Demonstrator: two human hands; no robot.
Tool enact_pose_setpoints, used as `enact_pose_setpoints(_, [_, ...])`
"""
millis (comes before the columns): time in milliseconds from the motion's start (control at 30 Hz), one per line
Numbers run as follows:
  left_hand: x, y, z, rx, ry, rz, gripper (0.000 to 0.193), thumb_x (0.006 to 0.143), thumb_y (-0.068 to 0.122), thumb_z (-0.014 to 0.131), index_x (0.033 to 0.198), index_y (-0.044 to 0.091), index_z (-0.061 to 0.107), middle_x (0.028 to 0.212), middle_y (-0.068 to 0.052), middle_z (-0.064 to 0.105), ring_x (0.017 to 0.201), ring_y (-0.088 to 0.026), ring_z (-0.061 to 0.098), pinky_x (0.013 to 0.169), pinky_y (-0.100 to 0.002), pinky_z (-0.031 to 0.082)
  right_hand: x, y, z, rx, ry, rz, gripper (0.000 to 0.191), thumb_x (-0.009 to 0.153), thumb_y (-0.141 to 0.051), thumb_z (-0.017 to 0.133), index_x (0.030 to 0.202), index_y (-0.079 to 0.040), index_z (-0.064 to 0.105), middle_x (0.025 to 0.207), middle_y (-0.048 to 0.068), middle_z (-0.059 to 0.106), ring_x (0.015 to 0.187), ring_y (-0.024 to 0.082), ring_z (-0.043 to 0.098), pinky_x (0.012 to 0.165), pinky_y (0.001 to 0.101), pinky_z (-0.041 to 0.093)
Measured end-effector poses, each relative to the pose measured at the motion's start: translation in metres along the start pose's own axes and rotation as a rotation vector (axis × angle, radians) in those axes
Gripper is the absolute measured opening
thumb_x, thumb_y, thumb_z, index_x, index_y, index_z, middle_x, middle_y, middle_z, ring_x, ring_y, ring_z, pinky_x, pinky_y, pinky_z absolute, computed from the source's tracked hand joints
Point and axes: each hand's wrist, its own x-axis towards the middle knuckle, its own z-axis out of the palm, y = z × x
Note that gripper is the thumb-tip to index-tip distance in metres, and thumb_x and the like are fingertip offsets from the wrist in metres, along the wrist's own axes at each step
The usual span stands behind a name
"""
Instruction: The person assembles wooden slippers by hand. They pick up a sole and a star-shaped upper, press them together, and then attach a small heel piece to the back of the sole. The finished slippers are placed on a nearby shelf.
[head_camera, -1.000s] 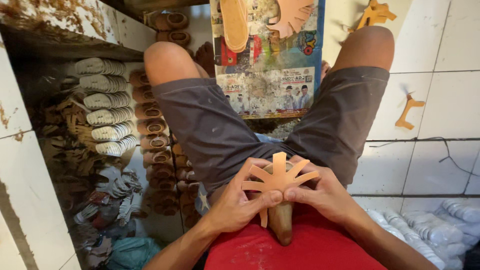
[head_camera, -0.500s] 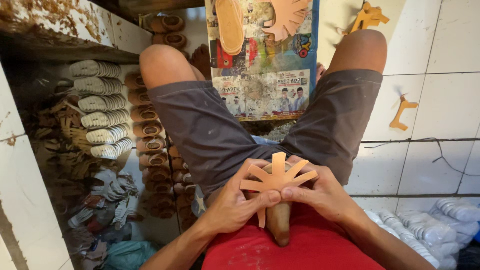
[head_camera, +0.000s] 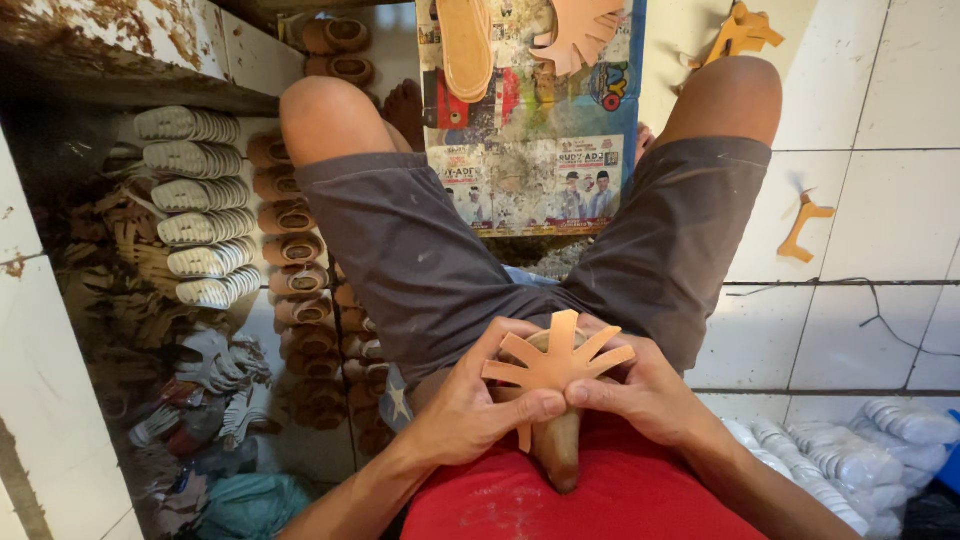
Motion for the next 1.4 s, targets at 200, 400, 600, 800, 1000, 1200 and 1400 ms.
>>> enact_pose_setpoints(200, [0.0, 0.0, 0.001, 0.001, -0.003, -0.029, 0.056, 0.087, 0.024, 0.082, 0.132, 0.007, 0.053, 0.118, -0.006, 0.063, 0.112, -0.013, 0.061, 0.097, -0.031, 0.052, -0.001, -0.005, 0.001, -0.001, 0.008, 0.029, 0.04, 0.084, -0.016, 0.08, 0.117, 0.004, 0.07, 0.128, 0.009, 0.063, 0.118, 0.02, 0.059, 0.102, 0.0354, 0.047])
enact_pose_setpoints(400, [0.001, -0.007, 0.001, -0.16, -0.014, -0.023, 0.05, 0.093, 0.019, 0.077, 0.134, 0.005, 0.052, 0.119, -0.007, 0.06, 0.114, -0.014, 0.057, 0.099, -0.03, 0.049, 0.002, -0.007, 0.004, -0.016, 0.015, 0.049, 0.041, 0.086, -0.017, 0.078, 0.119, 0.005, 0.069, 0.126, 0.009, 0.064, 0.117, 0.019, 0.059, 0.101, 0.0351, 0.047])
enact_pose_setpoints(600, [0.002, -0.011, -0.002, -0.064, -0.029, 0.016, 0.049, 0.096, 0.019, 0.076, 0.136, 0.004, 0.052, 0.12, -0.007, 0.06, 0.116, -0.014, 0.056, 0.102, -0.029, 0.047, 0.001, -0.002, 0.003, 0.03, -0.016, 0.029, 0.042, 0.088, -0.017, 0.076, 0.122, 0.005, 0.069, 0.13, 0.009, 0.063, 0.121, 0.021, 0.059, 0.105, 0.0365, 0.046])
enact_pose_setpoints(800, [0.003, -0.006, -0.002, -0.054, -0.017, -0.019, 0.049, 0.094, 0.019, 0.076, 0.134, 0.005, 0.052, 0.117, -0.006, 0.062, 0.112, -0.012, 0.058, 0.096, -0.028, 0.049, 0.0, 0.001, 0.002, 0.016, -0.01, 0.01, 0.042, 0.088, -0.019, 0.078, 0.122, 0.005, 0.069, 0.127, 0.01, 0.063, 0.12, 0.02, 0.059, 0.104, 0.0362, 0.047])
enact_pose_setpoints(1000, [-0.005, -0.009, -0.003, -0.072, 0.002, -0.016, 0.049, 0.092, 0.014, 0.078, 0.133, 0.003, 0.053, 0.116, -0.008, 0.063, 0.109, -0.013, 0.062, 0.093, -0.029, 0.053, 0.003, 0.0, 0.004, 0.117, -0.032, 0.011, 0.067, 0.079, -0.029, 0.086, 0.133, -0.001, 0.057, 0.122, 0.005, 0.064, 0.115, 0.014, 0.059, 0.099, 0.0311, 0.047])
enact_pose_setpoints(1200, [-0.016, -0.036, -0.01, -0.117, 0.085, 0.015, 0.058, 0.086, 0.009, 0.082, 0.134, 0.002, 0.049, 0.119, -0.011, 0.065, 0.11, -0.018, 0.065, 0.094, -0.033, 0.055, 0.002, 0.017, -0.001, 0.176, -0.005, 0.162, 0.053, 0.07, -0.021, 0.092, 0.112, -0.002, 0.065, 0.1, 0.003, 0.067, 0.093, 0.012, 0.061, 0.082, 0.0289, 0.05])
enact_pose_setpoints(1400, [-0.027, -0.064, -0.016, -0.093, 0.161, 0.124, 0.064, 0.084, 0.017, 0.088, 0.133, 0.001, 0.049, 0.119, -0.012, 0.064, 0.107, -0.018, 0.064, 0.094, -0.035, 0.054, 0.001, 0.031, -0.003, 0.4, -0.039, 0.208, 0.019, 0.079, -0.007, 0.082, 0.092, 0.001, 0.071, 0.096, 0.004, 0.072, 0.09, 0.012, 0.066, 0.083, 0.029, 0.053])
